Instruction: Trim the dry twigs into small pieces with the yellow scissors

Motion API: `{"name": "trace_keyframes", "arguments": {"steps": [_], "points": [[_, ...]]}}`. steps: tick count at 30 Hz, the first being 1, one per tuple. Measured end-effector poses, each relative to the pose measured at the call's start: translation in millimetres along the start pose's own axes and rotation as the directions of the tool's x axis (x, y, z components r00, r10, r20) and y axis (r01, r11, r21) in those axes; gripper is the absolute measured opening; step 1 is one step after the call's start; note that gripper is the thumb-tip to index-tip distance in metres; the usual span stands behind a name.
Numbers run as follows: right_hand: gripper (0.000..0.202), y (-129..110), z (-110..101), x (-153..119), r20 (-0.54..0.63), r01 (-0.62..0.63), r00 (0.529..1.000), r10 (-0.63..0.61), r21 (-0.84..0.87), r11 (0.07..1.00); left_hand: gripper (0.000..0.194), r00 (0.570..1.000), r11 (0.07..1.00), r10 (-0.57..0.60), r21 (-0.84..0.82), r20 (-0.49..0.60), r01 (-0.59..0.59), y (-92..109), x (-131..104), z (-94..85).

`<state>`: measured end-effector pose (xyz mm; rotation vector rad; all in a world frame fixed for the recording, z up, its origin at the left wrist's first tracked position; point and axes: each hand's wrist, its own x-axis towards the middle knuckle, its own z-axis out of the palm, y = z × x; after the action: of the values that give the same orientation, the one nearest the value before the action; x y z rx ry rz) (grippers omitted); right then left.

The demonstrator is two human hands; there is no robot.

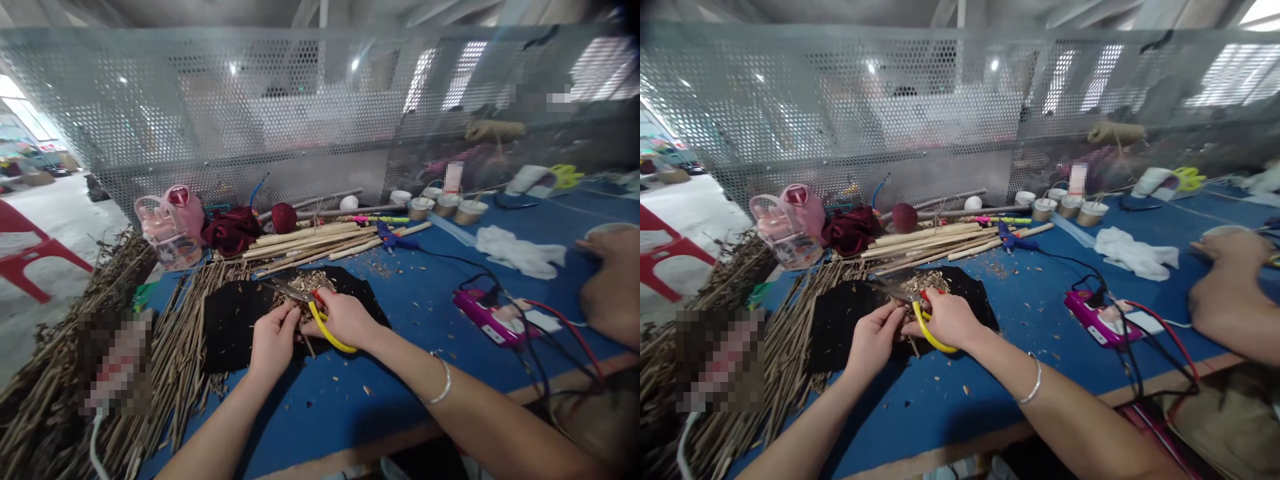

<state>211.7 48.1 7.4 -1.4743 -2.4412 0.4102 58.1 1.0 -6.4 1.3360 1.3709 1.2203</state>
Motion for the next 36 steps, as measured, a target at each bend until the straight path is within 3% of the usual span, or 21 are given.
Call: {"name": "trace_keyframes", "arguments": {"steps": [7,16,22,31,36], "points": [[0.066,-1.1,-3.2,-4.0,0.021,0.086,0.996,-0.087,0.073,0.994,0.029,0.999,1.000,0.003,-0.022,0.038,-0.002,2.7,-1.1,0.8],[0.069,-6.7,-4.1,-7.9,-0.076,0.121,0.990,-0.119,0.022,0.992,0.032,0.984,0.977,0.180,0.117,-0.019,-0.176,2.9,-5.3,1.8],[0.069,-4.7,0.0,-8.3,-0.075,0.141,0.987,-0.140,0.007,0.990,0.033,0.992,0.991,0.117,0.067,-0.055,-0.114,2.5,-3.7,1.0],[0.061,-3.5,6.4,-6.5,-0.077,0.146,0.987,-0.140,0.079,0.986,0.033,0.981,0.980,0.190,0.069,-0.033,-0.187,4.4,-5.0,2.2],[0.057,-4.9,7.3,-5.3,-0.071,0.122,0.991,-0.115,0.109,0.987,0.033,0.984,0.985,0.173,0.023,-0.044,-0.172,4.3,-5.5,4.0]]}}
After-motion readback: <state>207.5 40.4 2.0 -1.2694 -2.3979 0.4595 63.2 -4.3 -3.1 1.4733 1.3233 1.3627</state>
